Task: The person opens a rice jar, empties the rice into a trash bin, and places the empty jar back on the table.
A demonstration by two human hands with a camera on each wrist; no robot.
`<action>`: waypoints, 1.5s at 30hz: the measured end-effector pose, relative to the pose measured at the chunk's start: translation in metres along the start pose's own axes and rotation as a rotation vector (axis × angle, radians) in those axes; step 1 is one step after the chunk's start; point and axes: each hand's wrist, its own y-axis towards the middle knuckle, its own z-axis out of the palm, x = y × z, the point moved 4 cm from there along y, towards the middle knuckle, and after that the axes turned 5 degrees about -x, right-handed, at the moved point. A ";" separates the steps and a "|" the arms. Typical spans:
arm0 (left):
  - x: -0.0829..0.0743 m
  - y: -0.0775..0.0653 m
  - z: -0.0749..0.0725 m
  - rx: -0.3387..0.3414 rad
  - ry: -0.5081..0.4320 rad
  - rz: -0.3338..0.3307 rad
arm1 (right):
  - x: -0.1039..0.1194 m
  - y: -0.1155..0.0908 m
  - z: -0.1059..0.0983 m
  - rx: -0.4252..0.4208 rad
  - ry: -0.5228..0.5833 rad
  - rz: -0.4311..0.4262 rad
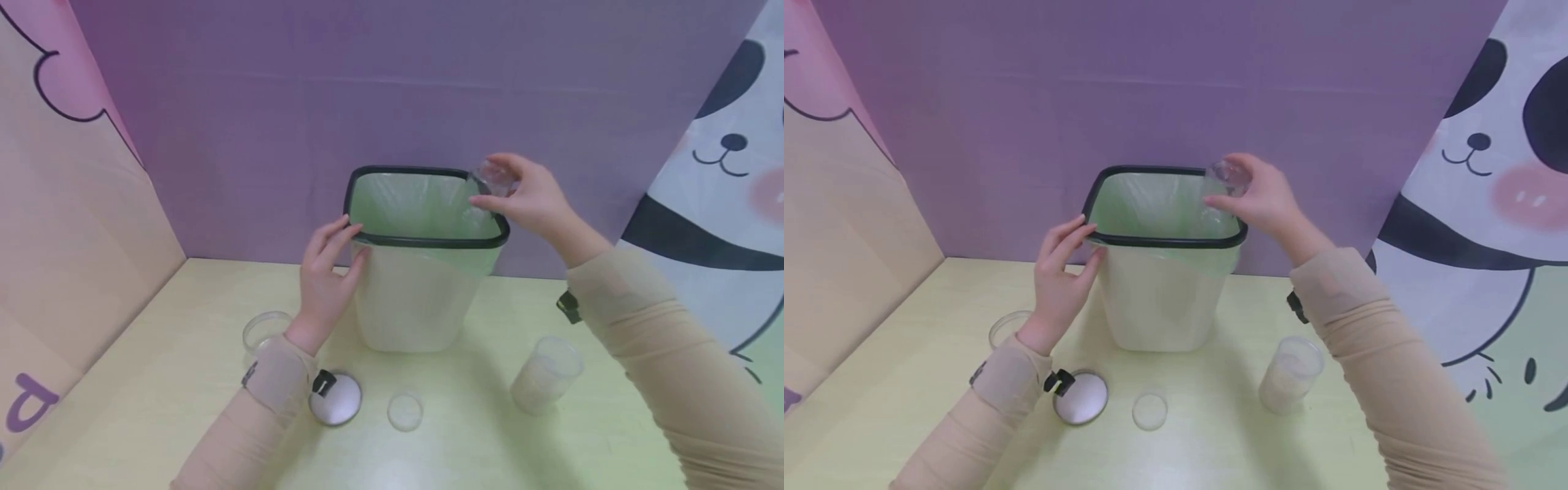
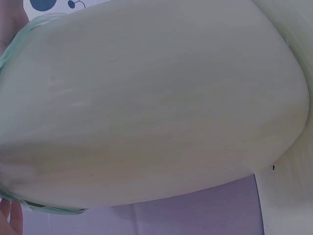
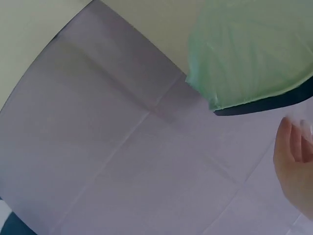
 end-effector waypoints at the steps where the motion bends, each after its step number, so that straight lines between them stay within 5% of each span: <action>1: 0.000 0.000 0.000 -0.001 0.001 0.000 | 0.001 0.000 0.000 -0.006 0.000 0.006; 24: 0.003 -0.001 0.000 -0.010 0.000 -0.006 | 0.012 0.000 0.012 -0.066 -0.105 0.075; 45: 0.003 -0.001 0.000 -0.030 -0.002 0.005 | 0.010 0.002 0.023 -0.079 -0.017 0.116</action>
